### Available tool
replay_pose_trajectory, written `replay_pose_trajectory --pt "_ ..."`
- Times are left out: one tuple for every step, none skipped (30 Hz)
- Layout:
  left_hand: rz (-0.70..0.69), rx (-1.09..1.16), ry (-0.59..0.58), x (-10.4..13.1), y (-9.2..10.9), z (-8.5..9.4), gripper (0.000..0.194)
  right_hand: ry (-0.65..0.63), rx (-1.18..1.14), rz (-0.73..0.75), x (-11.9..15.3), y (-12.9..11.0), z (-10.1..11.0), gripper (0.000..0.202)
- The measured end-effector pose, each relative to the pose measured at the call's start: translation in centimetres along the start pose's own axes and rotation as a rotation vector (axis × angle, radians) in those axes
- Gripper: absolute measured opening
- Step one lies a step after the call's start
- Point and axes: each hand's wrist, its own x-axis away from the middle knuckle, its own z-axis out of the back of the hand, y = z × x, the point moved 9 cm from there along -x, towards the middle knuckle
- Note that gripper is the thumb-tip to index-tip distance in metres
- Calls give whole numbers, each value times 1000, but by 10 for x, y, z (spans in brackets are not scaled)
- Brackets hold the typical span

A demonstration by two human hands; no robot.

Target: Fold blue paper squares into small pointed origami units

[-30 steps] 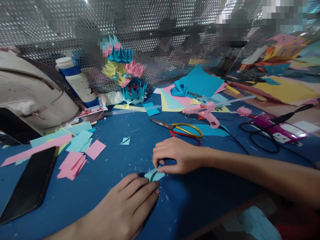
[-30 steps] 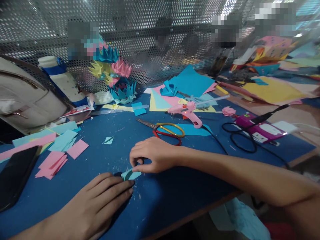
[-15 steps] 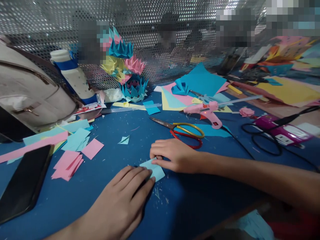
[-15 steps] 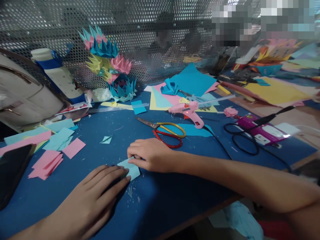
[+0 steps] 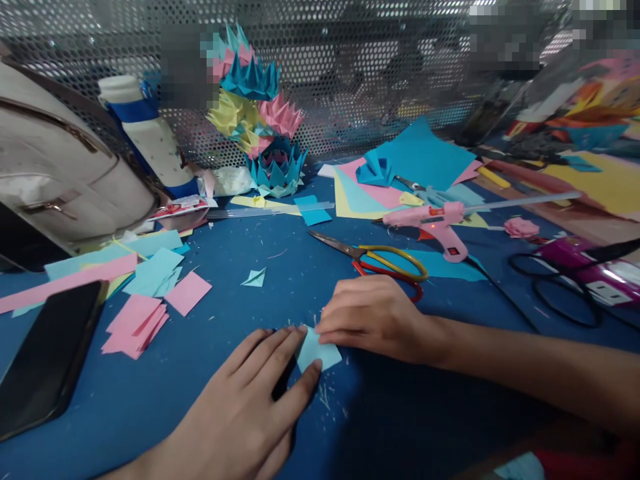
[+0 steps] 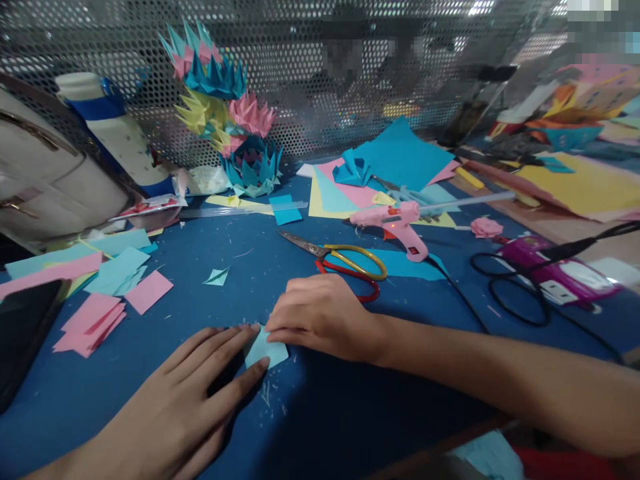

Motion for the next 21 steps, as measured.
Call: replay_pose_trajectory --pt "3 6 3 1 0 -1 48 -9 -2 47 0 -3 0 18" --pt "6 11 20 2 0 -1 48 -28 -11 77 0 -5 0 19" --pt "7 14 27 3 0 -2 48 -55 -24 95 0 -5 -1 21" --pt "8 14 23 4 -1 -3 48 -86 -38 101 0 -5 -3 23" --pt "8 13 22 4 0 -4 48 -117 -52 94 0 -3 -5 26" --pt "5 11 18 4 0 -4 47 -147 -65 75 0 -1 -7 28" --pt "4 8 13 4 0 -4 47 -174 -78 49 1 2 -8 30" --pt "2 6 8 4 0 -3 47 -197 -92 20 1 5 -10 31" --pt "0 5 9 3 0 -2 47 -221 -107 -12 1 8 -12 31" --pt "-1 4 6 3 0 -1 47 -241 -117 -39 2 11 -14 31" --pt "-3 4 -1 2 0 -1 47 -254 -120 -50 2 12 -15 30" --pt "-4 6 -5 1 -1 0 47 -262 -116 -43 2 12 -16 29" --pt "-4 8 -4 0 -1 1 48 -261 -104 -22 2 11 -16 28" --pt "-5 11 -6 0 -1 2 48 -256 -88 9 2 10 -15 28" --pt "-2 13 0 -1 -2 3 47 -251 -69 48 2 8 -15 28" --pt "-2 16 4 -1 -2 4 47 -248 -48 87 1 6 -14 28" --pt "-1 18 8 -2 -2 6 47 -248 -27 114 1 5 -14 29" --pt "-1 20 1 -2 -2 6 46 -248 -8 130 1 5 -14 31" --pt "-2 22 -10 -3 -1 6 46 -250 11 138 0 5 -14 32" --pt "-4 23 -18 -3 -1 6 46 -251 27 146 0 5 -14 34" --pt "-3 26 -18 -3 0 6 46 -251 44 160 0 4 -14 34"
